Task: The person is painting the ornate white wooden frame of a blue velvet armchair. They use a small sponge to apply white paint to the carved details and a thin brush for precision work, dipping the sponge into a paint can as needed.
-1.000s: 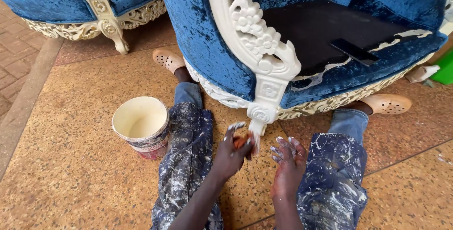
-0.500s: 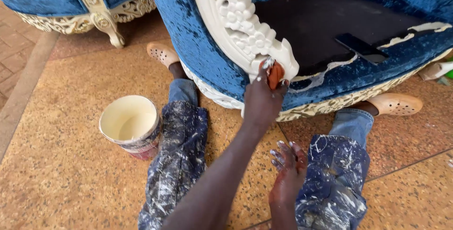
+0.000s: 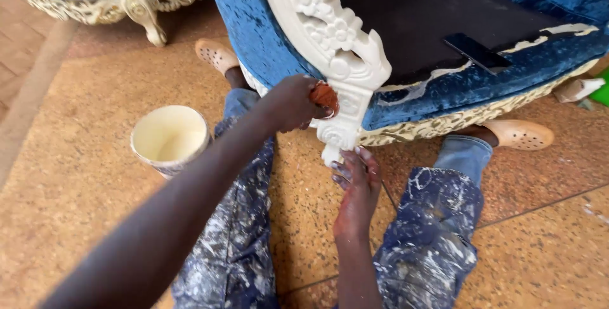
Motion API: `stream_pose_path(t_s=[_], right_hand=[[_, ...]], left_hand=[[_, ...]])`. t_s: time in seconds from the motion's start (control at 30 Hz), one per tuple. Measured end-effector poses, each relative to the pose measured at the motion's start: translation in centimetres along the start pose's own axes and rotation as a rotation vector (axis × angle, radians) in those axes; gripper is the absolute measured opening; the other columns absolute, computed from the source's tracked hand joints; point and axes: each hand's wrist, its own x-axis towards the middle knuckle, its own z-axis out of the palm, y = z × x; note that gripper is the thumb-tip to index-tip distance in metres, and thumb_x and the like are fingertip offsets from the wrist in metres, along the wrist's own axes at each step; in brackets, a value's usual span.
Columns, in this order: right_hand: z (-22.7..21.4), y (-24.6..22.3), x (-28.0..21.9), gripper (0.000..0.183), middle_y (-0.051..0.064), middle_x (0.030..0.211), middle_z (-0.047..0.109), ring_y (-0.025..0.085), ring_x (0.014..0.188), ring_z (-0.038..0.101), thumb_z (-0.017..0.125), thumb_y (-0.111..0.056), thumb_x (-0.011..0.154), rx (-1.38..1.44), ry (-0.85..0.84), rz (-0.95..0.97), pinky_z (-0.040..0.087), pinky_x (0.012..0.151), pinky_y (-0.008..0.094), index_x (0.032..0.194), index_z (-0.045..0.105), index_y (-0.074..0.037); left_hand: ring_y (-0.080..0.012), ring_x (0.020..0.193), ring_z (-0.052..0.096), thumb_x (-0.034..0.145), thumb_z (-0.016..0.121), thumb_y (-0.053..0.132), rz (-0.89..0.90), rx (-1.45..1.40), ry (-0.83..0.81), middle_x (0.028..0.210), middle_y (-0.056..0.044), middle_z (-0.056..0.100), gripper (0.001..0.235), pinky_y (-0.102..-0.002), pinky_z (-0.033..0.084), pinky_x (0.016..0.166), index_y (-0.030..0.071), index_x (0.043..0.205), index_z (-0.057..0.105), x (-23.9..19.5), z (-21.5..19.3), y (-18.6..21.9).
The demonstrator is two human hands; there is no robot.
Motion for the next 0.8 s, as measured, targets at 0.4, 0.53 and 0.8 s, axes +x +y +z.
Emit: stream_pose_path(t_s=[0.4, 0.53, 0.8], right_hand=[[-3.3, -0.6, 0.8, 0.053, 0.008, 0.113, 0.07, 0.018, 0.098, 0.062, 0.067, -0.024, 0.086, 0.011, 0.1, 0.056, 0.046, 0.087, 0.035, 0.135, 0.059, -0.004], [-4.5, -0.2, 2.1, 0.046, 0.011, 0.117, 0.07, 0.022, 0.097, 0.064, 0.06, -0.018, 0.094, 0.004, 0.119, 0.079, 0.044, 0.086, 0.035, 0.138, 0.057, -0.004], [-3.5, -1.3, 3.5, 0.039, 0.011, 0.116, 0.071, 0.023, 0.097, 0.065, 0.06, -0.015, 0.095, 0.045, 0.159, 0.035, 0.046, 0.086, 0.038, 0.133, 0.058, -0.006]], left_hand=[[-0.0236, 0.067, 0.07, 0.09, 0.075, 0.02, 0.506, -0.525, 0.923, 0.084, -0.011, 0.074, 0.026, -0.036, 0.056, 0.062, 0.002, 0.105, 0.065, 1.8, 8.8, 7.1], [-0.0266, 0.066, 0.063, 0.09, 0.072, 0.017, 0.488, -0.519, 1.05, 0.084, -0.013, 0.067, 0.022, -0.039, 0.051, 0.062, 0.0, 0.102, 0.062, 2.5, 10.3, 6.7], [-0.0315, 0.085, 0.069, 0.095, 0.069, 0.004, 0.61, -0.29, 1.132, 0.108, -0.018, 0.065, 0.023, -0.043, 0.057, 0.07, 0.005, 0.117, 0.062, 3.7, 9.9, 4.8]])
